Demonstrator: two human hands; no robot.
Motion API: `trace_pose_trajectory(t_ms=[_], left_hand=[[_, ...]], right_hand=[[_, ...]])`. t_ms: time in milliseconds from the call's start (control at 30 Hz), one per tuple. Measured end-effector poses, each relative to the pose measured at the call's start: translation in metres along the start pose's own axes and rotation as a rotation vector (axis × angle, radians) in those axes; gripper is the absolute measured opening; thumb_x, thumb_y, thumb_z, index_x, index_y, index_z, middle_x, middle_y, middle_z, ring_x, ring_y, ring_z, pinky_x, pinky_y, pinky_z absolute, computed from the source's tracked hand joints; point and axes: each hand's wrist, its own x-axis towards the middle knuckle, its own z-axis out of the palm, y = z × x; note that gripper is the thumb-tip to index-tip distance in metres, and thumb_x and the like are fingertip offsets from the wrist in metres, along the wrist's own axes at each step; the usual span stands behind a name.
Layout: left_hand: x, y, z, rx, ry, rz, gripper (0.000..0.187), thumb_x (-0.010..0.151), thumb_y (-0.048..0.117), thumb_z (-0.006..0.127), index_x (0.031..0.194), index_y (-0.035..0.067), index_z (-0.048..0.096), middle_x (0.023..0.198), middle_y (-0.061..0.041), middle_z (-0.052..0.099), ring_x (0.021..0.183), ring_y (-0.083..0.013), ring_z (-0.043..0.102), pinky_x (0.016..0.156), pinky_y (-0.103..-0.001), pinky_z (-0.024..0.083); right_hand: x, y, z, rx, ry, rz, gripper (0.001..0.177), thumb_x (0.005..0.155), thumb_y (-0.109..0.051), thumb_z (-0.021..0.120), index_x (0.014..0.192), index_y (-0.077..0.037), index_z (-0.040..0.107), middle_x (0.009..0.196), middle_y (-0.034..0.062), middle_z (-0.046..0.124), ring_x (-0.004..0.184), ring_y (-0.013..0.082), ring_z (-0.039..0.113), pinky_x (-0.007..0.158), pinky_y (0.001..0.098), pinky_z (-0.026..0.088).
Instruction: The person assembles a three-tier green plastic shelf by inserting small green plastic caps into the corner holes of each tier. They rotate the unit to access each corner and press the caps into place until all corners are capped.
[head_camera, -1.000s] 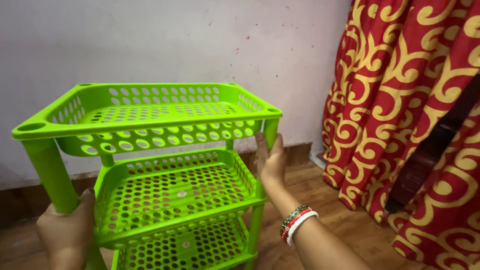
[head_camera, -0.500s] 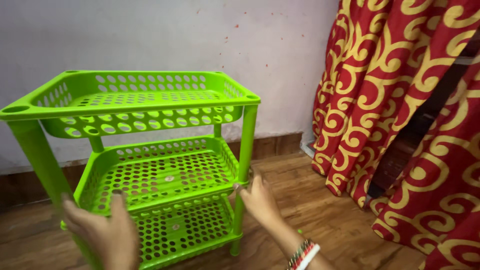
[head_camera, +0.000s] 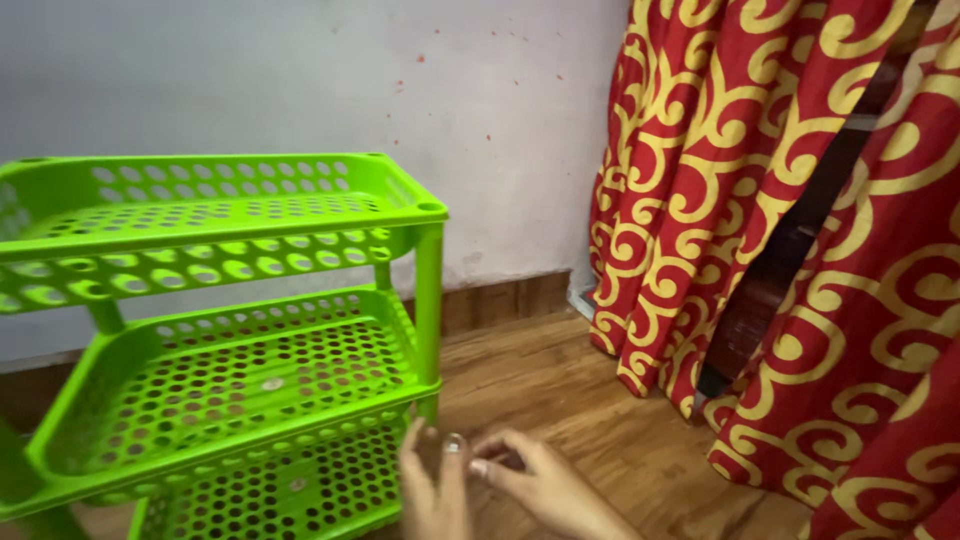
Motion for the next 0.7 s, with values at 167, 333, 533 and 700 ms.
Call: trace_pose_trajectory(t_ms=[167, 333, 533, 700], left_hand=[[-0.051, -0.051, 0.072, -0.154, -0.167, -0.070, 0.061, 0.091, 0.026, 0.067, 0.144, 0.002, 0.047, 0.116, -0.019, 0.070, 0.103, -0.0244, 0.070, 0.091, -0.037, 0.057], [-0.086, -0.050, 0.119, -0.141, -0.106, -0.332, 0.055, 0.091, 0.025, 0.062, 0.141, 0.006, 0.053, 0.128, -0.016, 0.066, 0.108, -0.0262, 0.071, 0.088, -0.041, 0.060], [-0.099, -0.071, 0.141, 0.044, -0.051, -0.204, 0.047, 0.093, 0.026, 0.062, 0.134, 0.002, 0.057, 0.125, -0.020, 0.069, 0.114, -0.0289, 0.070, 0.095, -0.040, 0.056], [-0.116, -0.126, 0.128, 0.181, -0.044, -0.074, 0.049, 0.093, 0.026, 0.064, 0.134, 0.000, 0.055, 0.126, -0.022, 0.068, 0.117, -0.0341, 0.067, 0.098, -0.044, 0.053]], right_hand=[[-0.018, 0.056, -0.028, 0.180, -0.031, 0.036, 0.030, 0.093, -0.012, 0.067, 0.121, -0.003, 0.067, 0.116, 0.0080, 0.077, 0.109, 0.0155, 0.073, 0.096, 0.0299, 0.057], [-0.036, 0.102, -0.053, 0.246, 0.023, 0.099, 0.041, 0.091, -0.008, 0.066, 0.132, -0.003, 0.063, 0.120, 0.0080, 0.075, 0.108, 0.0146, 0.071, 0.094, 0.0292, 0.056], [-0.042, 0.145, -0.071, 0.130, 0.090, 0.132, 0.038, 0.091, -0.011, 0.066, 0.129, -0.003, 0.064, 0.110, 0.0045, 0.079, 0.101, 0.0125, 0.075, 0.089, 0.0259, 0.059], [-0.057, 0.190, -0.080, 0.102, 0.124, 0.266, 0.028, 0.092, -0.020, 0.071, 0.112, -0.002, 0.075, 0.096, 0.0032, 0.078, 0.088, 0.0098, 0.070, 0.081, 0.0258, 0.056]])
